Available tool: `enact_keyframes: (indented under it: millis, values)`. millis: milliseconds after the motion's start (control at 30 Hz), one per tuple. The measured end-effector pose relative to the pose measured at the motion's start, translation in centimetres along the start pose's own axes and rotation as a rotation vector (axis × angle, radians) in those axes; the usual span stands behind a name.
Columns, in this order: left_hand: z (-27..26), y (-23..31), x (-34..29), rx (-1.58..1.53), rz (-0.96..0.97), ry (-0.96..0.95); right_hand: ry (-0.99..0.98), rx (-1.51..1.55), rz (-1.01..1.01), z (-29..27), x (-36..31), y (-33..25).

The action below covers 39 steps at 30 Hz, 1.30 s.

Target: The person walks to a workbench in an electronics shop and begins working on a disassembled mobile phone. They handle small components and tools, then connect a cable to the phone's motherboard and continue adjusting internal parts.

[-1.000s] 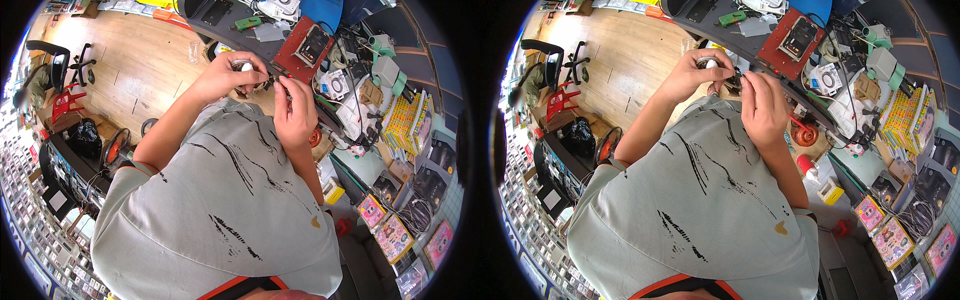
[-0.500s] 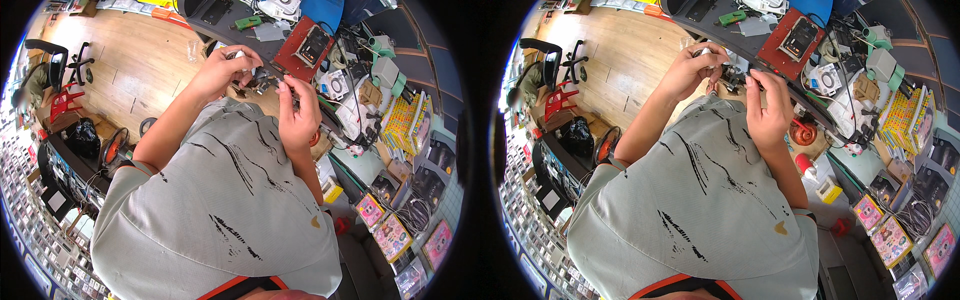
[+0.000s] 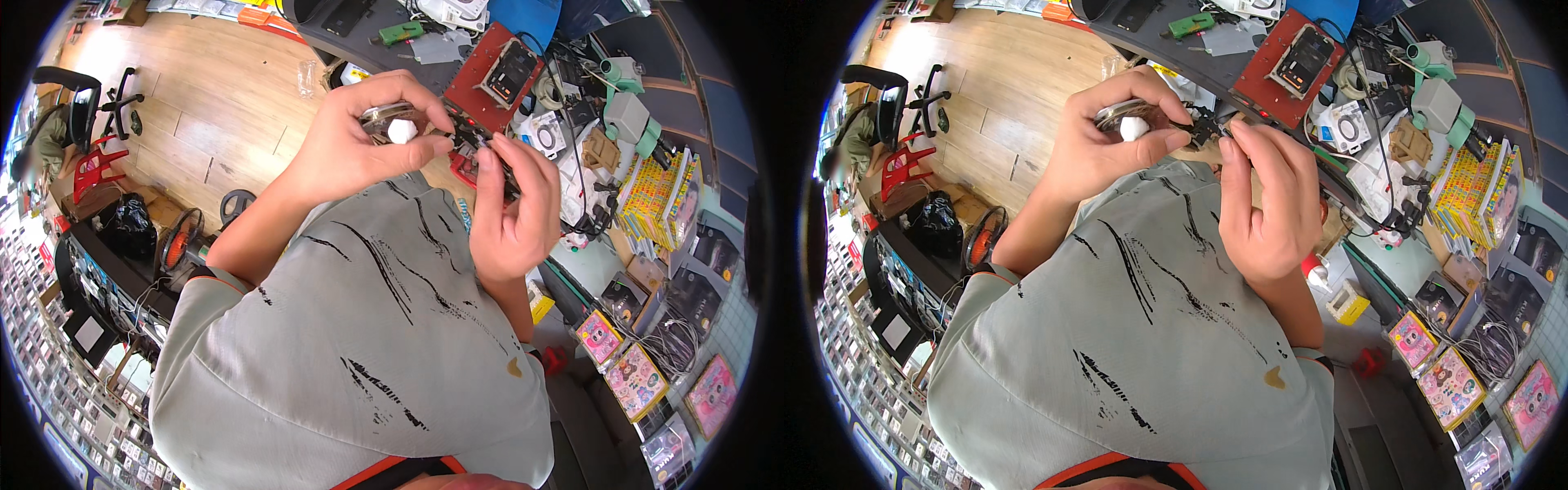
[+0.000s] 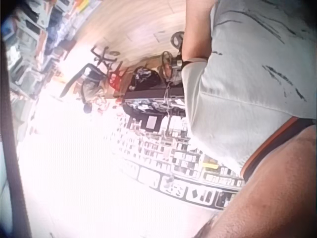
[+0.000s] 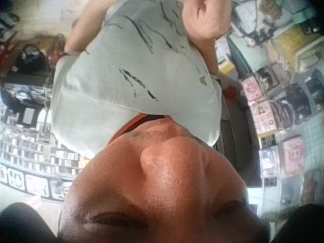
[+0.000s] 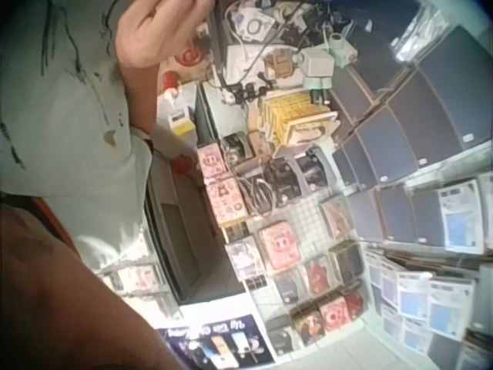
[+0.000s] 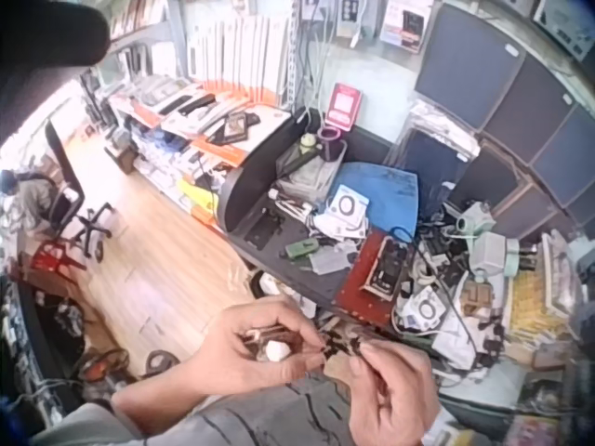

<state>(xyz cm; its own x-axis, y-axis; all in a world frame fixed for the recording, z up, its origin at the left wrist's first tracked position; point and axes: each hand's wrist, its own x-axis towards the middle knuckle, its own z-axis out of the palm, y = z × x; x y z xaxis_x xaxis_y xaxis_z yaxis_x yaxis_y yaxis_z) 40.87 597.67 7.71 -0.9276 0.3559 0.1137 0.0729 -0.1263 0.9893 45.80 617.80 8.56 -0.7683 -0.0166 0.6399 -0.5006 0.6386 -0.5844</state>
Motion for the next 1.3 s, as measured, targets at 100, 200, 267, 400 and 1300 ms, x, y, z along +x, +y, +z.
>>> enact_keyframes:
  millis: [100, 200, 267, 400, 1300]
  values:
    - [-0.1, 0.9, -0.2, 0.067, 0.132, -0.006, -0.005, -0.051, -0.056, -0.8, 1.0, -1.0]
    - [0.0, 1.4, 0.1, 0.125, 0.269, -0.002, -0.020, -0.071, -0.064, -1.2, 1.4, -1.7]
    - [-0.1, 1.7, 0.2, 0.159, 0.315, 0.003, -0.021, -0.071, -0.071, -1.3, 1.4, -1.8]
    - [-0.2, 2.0, 0.7, 0.256, 0.442, 0.029, -0.010, -0.032, -0.093, -1.1, 1.4, -1.9]
    - [-1.0, 0.2, 0.4, -0.139, 0.141, -0.022, 0.083, 0.205, 0.175, -0.9, 0.0, -0.8]
